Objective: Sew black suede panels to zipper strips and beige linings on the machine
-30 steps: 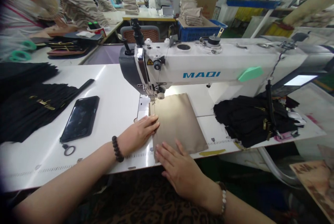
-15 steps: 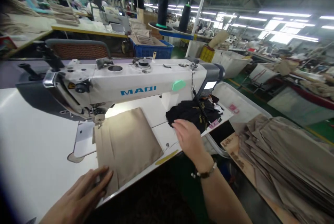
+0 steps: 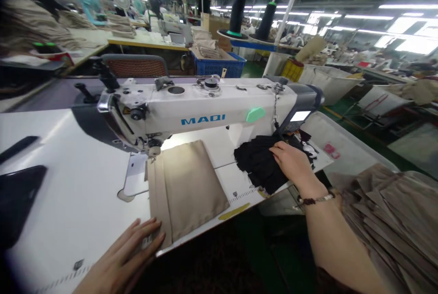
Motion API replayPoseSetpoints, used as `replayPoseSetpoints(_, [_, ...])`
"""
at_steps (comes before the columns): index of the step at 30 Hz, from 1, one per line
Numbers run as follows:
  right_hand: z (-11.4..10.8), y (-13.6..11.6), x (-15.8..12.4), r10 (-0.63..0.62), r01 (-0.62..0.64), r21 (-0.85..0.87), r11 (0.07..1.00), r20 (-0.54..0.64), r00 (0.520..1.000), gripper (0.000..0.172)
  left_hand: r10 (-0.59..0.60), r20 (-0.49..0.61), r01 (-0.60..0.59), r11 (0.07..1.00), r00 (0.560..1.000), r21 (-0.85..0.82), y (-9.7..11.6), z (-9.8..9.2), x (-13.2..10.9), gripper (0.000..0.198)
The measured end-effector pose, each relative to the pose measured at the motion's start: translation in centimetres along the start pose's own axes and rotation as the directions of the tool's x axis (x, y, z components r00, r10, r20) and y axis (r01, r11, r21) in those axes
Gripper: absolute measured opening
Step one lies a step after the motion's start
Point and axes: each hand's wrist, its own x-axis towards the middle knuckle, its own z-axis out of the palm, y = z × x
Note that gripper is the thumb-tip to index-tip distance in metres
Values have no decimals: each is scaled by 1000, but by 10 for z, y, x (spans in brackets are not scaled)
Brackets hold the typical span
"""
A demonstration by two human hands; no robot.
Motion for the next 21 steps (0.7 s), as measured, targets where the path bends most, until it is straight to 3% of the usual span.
replayPoseSetpoints(5, [6, 7, 8, -44, 42, -43, 998, -62, 997, 28, -19, 47, 20, 1000, 999, -24, 6, -11, 9, 33])
replayPoseSetpoints(10, [10, 8, 30, 11, -12, -166, 986, -7, 1000, 25, -34, 63, 39, 996, 997, -77, 7, -11, 8, 31])
replayPoseSetpoints(15, [14, 14, 40, 12, -10, -154, 988, 9, 1000, 25, -88, 108, 103, 985, 990, -140, 14, -19, 11, 30])
replayPoseSetpoints(21, [14, 16, 38, 47, -51, -82, 995, -50, 998, 30, -144, 105, 164, 962, 984, -217, 18, -20, 12, 29])
